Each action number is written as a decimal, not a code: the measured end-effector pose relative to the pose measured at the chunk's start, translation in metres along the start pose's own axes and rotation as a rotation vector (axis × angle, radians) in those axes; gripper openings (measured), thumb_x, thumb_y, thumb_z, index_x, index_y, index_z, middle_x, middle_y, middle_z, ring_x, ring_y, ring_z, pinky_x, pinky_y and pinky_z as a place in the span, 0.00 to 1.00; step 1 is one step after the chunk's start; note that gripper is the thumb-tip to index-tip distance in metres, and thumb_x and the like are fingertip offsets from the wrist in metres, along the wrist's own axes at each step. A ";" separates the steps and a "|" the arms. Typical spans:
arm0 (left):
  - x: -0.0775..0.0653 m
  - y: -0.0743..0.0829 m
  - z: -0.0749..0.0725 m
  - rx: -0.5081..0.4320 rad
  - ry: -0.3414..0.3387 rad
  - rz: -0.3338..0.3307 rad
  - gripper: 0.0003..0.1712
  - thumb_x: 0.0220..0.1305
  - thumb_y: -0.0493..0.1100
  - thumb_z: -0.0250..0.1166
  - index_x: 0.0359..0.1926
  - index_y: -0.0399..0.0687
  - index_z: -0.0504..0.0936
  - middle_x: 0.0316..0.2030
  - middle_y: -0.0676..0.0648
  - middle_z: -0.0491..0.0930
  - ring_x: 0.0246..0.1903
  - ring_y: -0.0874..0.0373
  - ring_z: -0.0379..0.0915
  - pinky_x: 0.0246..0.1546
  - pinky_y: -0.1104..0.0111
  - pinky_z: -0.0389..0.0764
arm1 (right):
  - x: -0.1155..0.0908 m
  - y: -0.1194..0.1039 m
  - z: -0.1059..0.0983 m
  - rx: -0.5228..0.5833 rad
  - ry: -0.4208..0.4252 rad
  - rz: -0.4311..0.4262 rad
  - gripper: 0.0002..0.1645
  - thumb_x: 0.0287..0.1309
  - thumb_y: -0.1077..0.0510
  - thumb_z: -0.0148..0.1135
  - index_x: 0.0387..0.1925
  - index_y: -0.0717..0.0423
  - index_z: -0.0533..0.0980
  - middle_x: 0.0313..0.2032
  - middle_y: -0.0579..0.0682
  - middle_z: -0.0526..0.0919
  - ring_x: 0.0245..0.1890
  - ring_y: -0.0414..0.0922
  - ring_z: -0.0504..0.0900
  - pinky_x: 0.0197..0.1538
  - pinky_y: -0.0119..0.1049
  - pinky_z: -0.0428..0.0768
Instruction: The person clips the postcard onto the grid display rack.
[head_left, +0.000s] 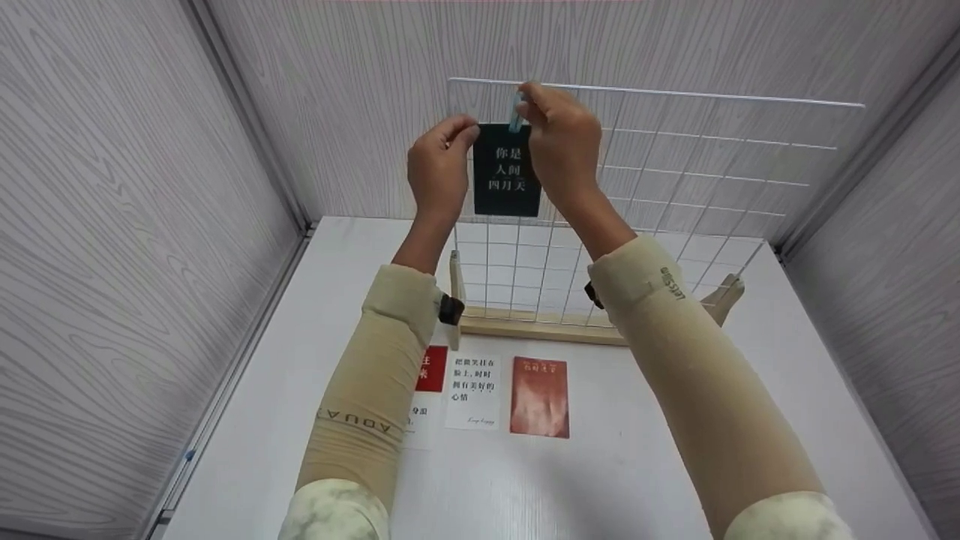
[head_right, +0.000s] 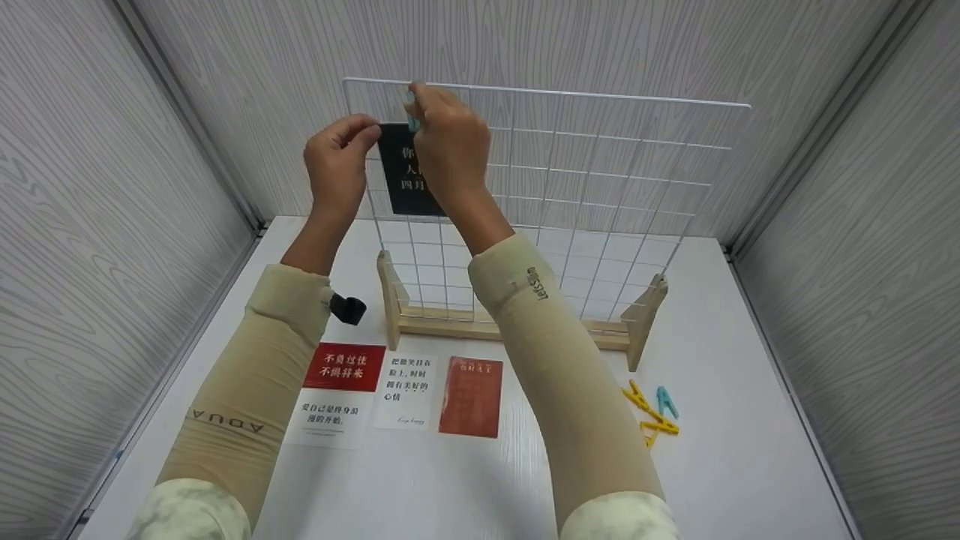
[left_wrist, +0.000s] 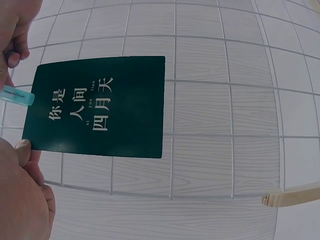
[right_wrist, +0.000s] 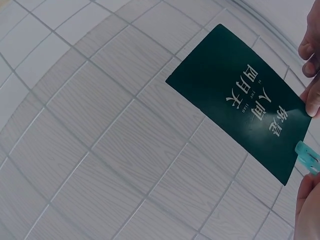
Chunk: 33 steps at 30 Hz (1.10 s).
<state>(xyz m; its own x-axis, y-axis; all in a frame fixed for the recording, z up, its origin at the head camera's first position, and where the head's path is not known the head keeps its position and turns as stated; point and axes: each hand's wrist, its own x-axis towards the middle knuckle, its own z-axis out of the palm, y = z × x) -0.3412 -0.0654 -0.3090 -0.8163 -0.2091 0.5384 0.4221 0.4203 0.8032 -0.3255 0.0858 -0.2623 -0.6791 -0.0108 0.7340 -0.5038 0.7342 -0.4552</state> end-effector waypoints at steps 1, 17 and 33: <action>0.000 0.000 0.000 -0.002 -0.001 -0.001 0.11 0.74 0.47 0.61 0.48 0.52 0.87 0.44 0.54 0.87 0.43 0.68 0.79 0.46 0.74 0.75 | 0.000 0.000 0.000 0.001 0.002 0.001 0.14 0.73 0.57 0.56 0.53 0.53 0.84 0.47 0.49 0.88 0.51 0.41 0.85 0.55 0.21 0.74; 0.001 0.002 0.002 0.030 0.006 -0.023 0.12 0.74 0.49 0.61 0.51 0.54 0.86 0.46 0.55 0.87 0.44 0.68 0.79 0.44 0.72 0.74 | -0.006 0.002 0.004 0.020 0.035 -0.033 0.19 0.73 0.54 0.57 0.60 0.54 0.80 0.52 0.50 0.87 0.55 0.43 0.84 0.60 0.33 0.77; 0.000 0.002 0.003 0.015 -0.012 -0.025 0.14 0.74 0.48 0.60 0.54 0.53 0.85 0.47 0.55 0.87 0.45 0.66 0.77 0.43 0.72 0.73 | -0.008 -0.001 0.003 0.046 0.047 0.030 0.22 0.72 0.47 0.57 0.58 0.55 0.81 0.48 0.50 0.88 0.51 0.42 0.85 0.55 0.33 0.80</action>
<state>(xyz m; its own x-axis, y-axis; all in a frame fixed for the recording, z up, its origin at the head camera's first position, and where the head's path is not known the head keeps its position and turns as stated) -0.3416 -0.0618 -0.3082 -0.8312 -0.2096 0.5150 0.3954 0.4284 0.8125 -0.3209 0.0830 -0.2690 -0.6686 0.0432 0.7423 -0.5087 0.7016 -0.4990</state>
